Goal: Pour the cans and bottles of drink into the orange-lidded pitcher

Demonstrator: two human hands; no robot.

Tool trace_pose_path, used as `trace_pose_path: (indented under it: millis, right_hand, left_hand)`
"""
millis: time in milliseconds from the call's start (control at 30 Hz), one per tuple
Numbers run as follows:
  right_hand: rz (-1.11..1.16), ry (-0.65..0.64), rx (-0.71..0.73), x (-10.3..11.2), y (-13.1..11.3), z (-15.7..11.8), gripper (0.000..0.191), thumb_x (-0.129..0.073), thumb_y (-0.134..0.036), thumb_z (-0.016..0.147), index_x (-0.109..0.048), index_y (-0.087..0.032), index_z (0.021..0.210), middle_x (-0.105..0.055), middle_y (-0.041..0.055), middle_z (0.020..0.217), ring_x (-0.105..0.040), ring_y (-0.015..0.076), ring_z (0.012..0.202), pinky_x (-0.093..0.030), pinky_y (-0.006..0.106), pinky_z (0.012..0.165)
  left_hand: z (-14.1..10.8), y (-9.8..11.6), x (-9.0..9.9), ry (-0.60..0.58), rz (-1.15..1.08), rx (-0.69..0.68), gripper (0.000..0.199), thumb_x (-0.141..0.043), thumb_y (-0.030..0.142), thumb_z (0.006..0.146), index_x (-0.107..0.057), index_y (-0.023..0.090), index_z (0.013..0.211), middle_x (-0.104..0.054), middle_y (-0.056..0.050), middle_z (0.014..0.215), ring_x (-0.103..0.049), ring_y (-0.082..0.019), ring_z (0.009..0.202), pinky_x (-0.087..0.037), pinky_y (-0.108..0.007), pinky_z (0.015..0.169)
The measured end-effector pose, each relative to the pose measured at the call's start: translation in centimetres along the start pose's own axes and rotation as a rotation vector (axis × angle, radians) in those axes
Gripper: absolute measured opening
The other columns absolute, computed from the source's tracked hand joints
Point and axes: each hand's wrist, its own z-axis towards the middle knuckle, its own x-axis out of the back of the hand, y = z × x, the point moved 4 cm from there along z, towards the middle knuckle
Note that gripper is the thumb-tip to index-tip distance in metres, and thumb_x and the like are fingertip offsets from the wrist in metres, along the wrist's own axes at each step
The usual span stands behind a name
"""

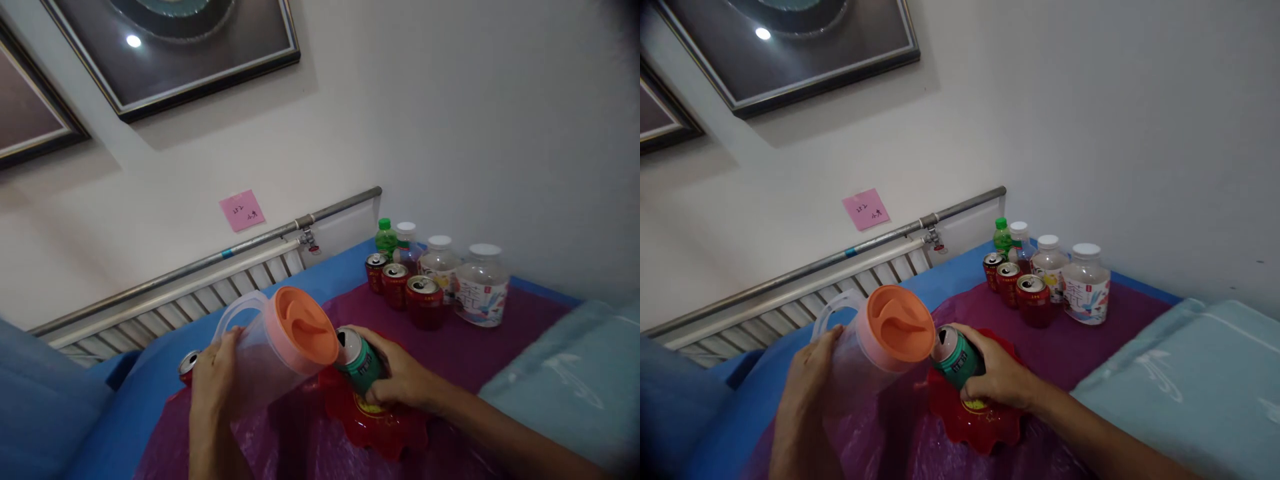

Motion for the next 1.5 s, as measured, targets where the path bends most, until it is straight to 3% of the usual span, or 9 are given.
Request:
trace_pose_path:
  millis: [200,400,600,800,967,1133,1500]
  right_hand:
    - [-0.064,-0.014,0.016,-0.2,0.1,0.0,0.090,-0.069,-0.016,0.051,-0.048,-0.020,0.138,-0.061,0.0081,0.129,-0.058,0.0313,0.117,-0.046,0.045,0.100]
    - [-0.088,-0.029,0.013,-0.3,-0.6,-0.3,0.085,-0.069,-0.014,0.052,-0.050,-0.022,0.135,-0.063,0.0062,0.124,-0.061,0.0296,0.111,-0.049,0.042,0.096]
    - [-0.074,-0.036,-0.014,-0.4,-0.9,-0.3,0.087,-0.070,-0.010,0.050,-0.051,-0.021,0.134,-0.063,0.0051,0.122,-0.060,0.0291,0.110,-0.050,0.039,0.094]
    - [-0.076,-0.070,0.006,-0.3,-0.9,-0.2,0.084,-0.070,-0.010,0.050,-0.052,-0.021,0.132,-0.064,0.0040,0.119,-0.060,0.0275,0.106,-0.050,0.037,0.090]
    - [-0.092,-0.092,0.013,-0.4,-0.4,0.0,0.087,-0.074,-0.012,0.050,-0.051,-0.020,0.134,-0.063,0.0048,0.120,-0.060,0.0276,0.107,-0.049,0.037,0.091]
    - [-0.057,-0.108,0.038,-0.4,0.0,0.0,0.088,-0.074,-0.013,0.050,-0.050,-0.021,0.134,-0.063,0.0045,0.122,-0.060,0.0276,0.108,-0.050,0.037,0.090]
    - [-0.099,-0.114,0.041,-0.5,-0.3,-0.1,0.087,-0.071,-0.009,0.052,-0.050,-0.023,0.136,-0.061,0.0053,0.127,-0.059,0.0295,0.113,-0.049,0.042,0.097]
  left_hand:
    - [-0.1,-0.3,0.0,-0.092,-0.014,0.090,0.037,-0.048,0.044,0.081,-0.077,0.022,0.087,-0.076,-0.007,0.103,-0.064,-0.032,0.109,-0.044,-0.041,0.098]
    - [-0.2,0.2,0.4,-0.073,0.060,0.091,0.041,-0.042,0.043,0.083,-0.077,0.023,0.092,-0.074,-0.010,0.112,-0.060,-0.032,0.116,-0.038,-0.042,0.103]
    - [-0.7,1.1,0.9,-0.094,0.186,0.096,0.052,-0.036,0.048,0.084,-0.076,0.021,0.101,-0.073,-0.015,0.110,-0.060,-0.034,0.112,-0.040,-0.042,0.096]
    - [-1.3,1.9,1.1,-0.083,0.165,0.128,0.048,-0.038,0.047,0.085,-0.076,0.022,0.100,-0.074,-0.012,0.108,-0.061,-0.032,0.109,-0.043,-0.038,0.091]
    - [-1.5,2.1,1.5,-0.061,0.178,0.133,0.045,-0.040,0.041,0.086,-0.076,0.020,0.102,-0.072,-0.013,0.114,-0.060,-0.032,0.113,-0.043,-0.040,0.095]
    - [-1.7,2.1,1.8,-0.051,0.209,0.155,0.047,-0.040,0.047,0.086,-0.076,0.019,0.100,-0.073,-0.014,0.106,-0.062,-0.034,0.108,-0.045,-0.042,0.093]
    - [-1.7,2.3,2.0,-0.065,0.249,0.161,0.053,-0.039,0.051,0.084,-0.075,0.019,0.105,-0.071,-0.015,0.113,-0.061,-0.034,0.112,-0.044,-0.041,0.095]
